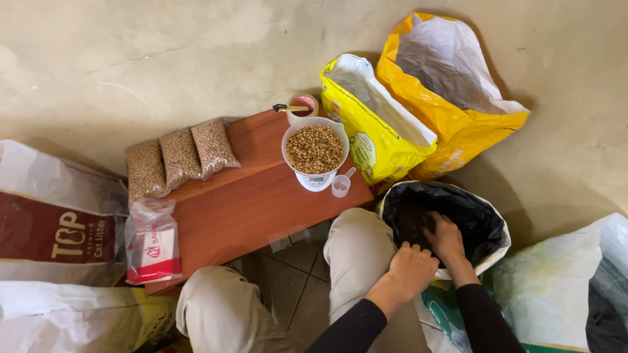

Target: The person bags dry pet food by first scooping it from a large bag into a container with a cup, then opening small plastic bags and holding them open while scooping food from the container into the small bags with the cup.

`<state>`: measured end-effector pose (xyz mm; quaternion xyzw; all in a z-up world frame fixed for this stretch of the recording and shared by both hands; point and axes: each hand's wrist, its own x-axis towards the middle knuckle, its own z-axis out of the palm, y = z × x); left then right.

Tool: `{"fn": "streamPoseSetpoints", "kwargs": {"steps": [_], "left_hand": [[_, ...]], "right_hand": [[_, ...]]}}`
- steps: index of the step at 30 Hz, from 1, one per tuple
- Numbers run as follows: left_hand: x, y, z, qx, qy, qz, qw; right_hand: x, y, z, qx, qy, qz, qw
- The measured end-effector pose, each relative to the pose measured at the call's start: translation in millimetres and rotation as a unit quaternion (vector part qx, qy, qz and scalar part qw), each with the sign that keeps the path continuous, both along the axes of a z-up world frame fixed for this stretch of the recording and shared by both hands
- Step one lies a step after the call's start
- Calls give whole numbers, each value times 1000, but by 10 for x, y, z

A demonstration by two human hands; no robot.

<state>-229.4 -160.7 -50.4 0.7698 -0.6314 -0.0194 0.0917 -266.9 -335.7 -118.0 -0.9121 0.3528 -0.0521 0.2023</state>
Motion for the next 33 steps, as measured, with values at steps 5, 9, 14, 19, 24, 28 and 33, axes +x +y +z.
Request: {"fn": "streamPoseSetpoints", "kwargs": {"steps": [5, 9, 14, 19, 24, 28, 33], "left_hand": [[-39, -45, -91, -23, -13, 9, 1000], [-48, -38, -120, -22, -8, 13, 1000], [-7, 4, 13, -3, -4, 9, 1000], [-3, 68, 107, -21, -13, 12, 1000], [51, 207, 366, -189, 3, 12, 982], [243, 425, 842, -238, 50, 19, 970], [634, 730, 1279, -295, 67, 58, 951]], "right_hand": [[-193, -101, -64, 54, -96, -48, 993], [-363, -14, 146, 168, -187, -138, 958], [-509, 282, 731, 257, -268, -202, 906], [-764, 436, 905, 273, -332, -231, 873], [-942, 572, 1003, 307, -415, -273, 812], [-1029, 704, 1089, 305, -431, -263, 807], [-1047, 809, 1288, 323, -464, -253, 785]]}}
